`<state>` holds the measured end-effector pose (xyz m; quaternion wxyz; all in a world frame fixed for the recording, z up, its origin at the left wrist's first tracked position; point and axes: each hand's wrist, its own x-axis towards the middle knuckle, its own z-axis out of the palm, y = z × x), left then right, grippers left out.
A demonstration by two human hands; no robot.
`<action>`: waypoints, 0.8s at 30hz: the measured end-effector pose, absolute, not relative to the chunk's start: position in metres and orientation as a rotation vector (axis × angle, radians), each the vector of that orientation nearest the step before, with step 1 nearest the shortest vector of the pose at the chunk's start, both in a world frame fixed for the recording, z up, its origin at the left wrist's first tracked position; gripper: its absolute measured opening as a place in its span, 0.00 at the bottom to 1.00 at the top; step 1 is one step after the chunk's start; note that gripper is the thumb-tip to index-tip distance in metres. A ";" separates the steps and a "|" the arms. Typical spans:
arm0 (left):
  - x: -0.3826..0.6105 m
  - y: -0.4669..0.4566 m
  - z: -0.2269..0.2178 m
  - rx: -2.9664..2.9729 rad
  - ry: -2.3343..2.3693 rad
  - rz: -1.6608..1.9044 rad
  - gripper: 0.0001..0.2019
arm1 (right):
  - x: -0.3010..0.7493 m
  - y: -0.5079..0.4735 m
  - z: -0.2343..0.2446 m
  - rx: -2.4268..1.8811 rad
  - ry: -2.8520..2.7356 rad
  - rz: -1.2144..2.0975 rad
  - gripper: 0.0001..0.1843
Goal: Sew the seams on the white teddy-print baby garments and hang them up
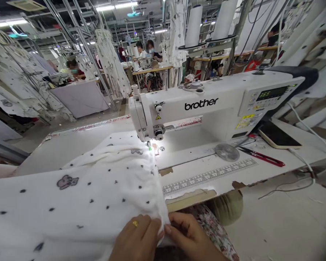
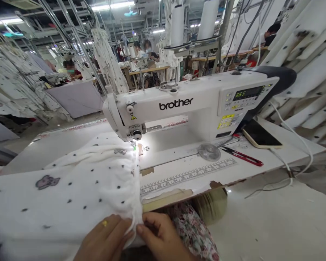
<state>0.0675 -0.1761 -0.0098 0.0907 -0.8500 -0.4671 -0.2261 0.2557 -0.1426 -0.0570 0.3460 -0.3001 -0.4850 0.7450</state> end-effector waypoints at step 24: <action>0.087 -0.171 -0.004 -2.377 -1.286 -0.793 0.11 | 0.269 -0.133 -0.022 -0.743 -1.607 1.748 0.10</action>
